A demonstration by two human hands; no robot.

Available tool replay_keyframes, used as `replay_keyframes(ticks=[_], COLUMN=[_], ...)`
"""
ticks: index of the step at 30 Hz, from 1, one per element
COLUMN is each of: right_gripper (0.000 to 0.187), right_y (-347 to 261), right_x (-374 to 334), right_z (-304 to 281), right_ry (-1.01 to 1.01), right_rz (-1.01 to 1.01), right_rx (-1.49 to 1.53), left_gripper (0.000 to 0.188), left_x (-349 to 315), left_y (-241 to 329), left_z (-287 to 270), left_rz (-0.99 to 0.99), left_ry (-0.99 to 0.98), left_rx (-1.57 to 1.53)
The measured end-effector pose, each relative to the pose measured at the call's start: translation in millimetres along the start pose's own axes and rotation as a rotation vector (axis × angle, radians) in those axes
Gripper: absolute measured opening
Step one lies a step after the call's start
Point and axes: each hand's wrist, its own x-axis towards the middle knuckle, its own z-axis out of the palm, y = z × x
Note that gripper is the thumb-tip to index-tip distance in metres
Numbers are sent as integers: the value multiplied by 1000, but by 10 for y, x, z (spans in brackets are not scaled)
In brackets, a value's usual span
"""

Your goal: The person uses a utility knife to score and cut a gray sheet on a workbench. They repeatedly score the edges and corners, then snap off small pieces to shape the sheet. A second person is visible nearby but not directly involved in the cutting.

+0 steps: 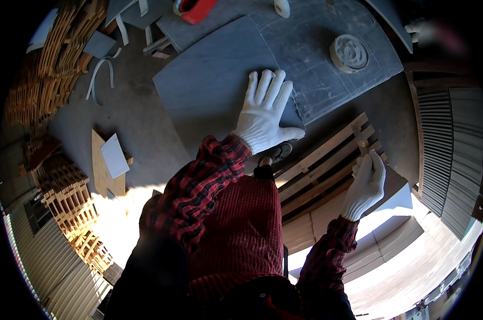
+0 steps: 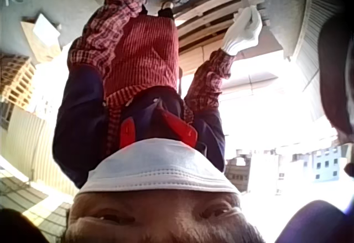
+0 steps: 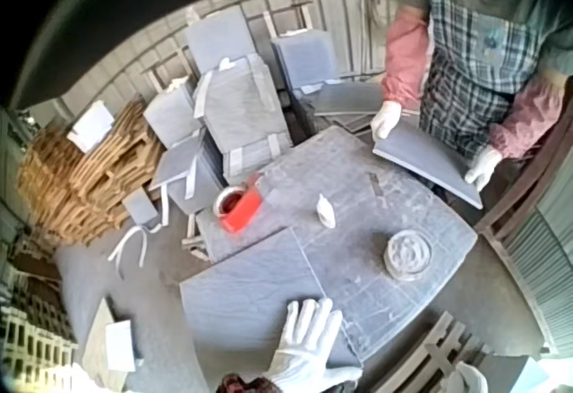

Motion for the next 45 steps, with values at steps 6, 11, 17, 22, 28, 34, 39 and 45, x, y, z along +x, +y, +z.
replay_keyframes(ticks=[6, 11, 17, 22, 28, 34, 39, 45], right_gripper=[22, 21, 21, 21, 20, 22, 22, 21], right_y=[42, 60, 92, 74, 22, -88, -24, -128], right_x=[-68, -85, -158, -202, -220, -195, -73, 71], right_z=[-31, -34, -43, -55, -99, -122, -214, 33], right_ry=[-22, -12, -56, -34, -22, 28, -2, -180], right_rz=[-75, -83, -62, -46, 11, 95, 135, 266], right_rx=[-9, 38, 73, 80, 107, 122, 320, 417], left_gripper=[103, 102, 99, 100, 100, 98, 90, 70], left_x=[73, -95, -145, -344, -320, -452, -123, -489], left_y=[-174, -158, -106, 74, 176, 897, 888, 1163], left_z=[-95, -60, -28, 30, 102, 181, 208, 109], left_rz=[67, 186, 216, 199, 10, 189, -94, 156], left_ry=[-5, -73, -64, -143, -32, -69, 28, -52], left_rx=[22, -15, -2, -1, 10, -215, -46, -567])
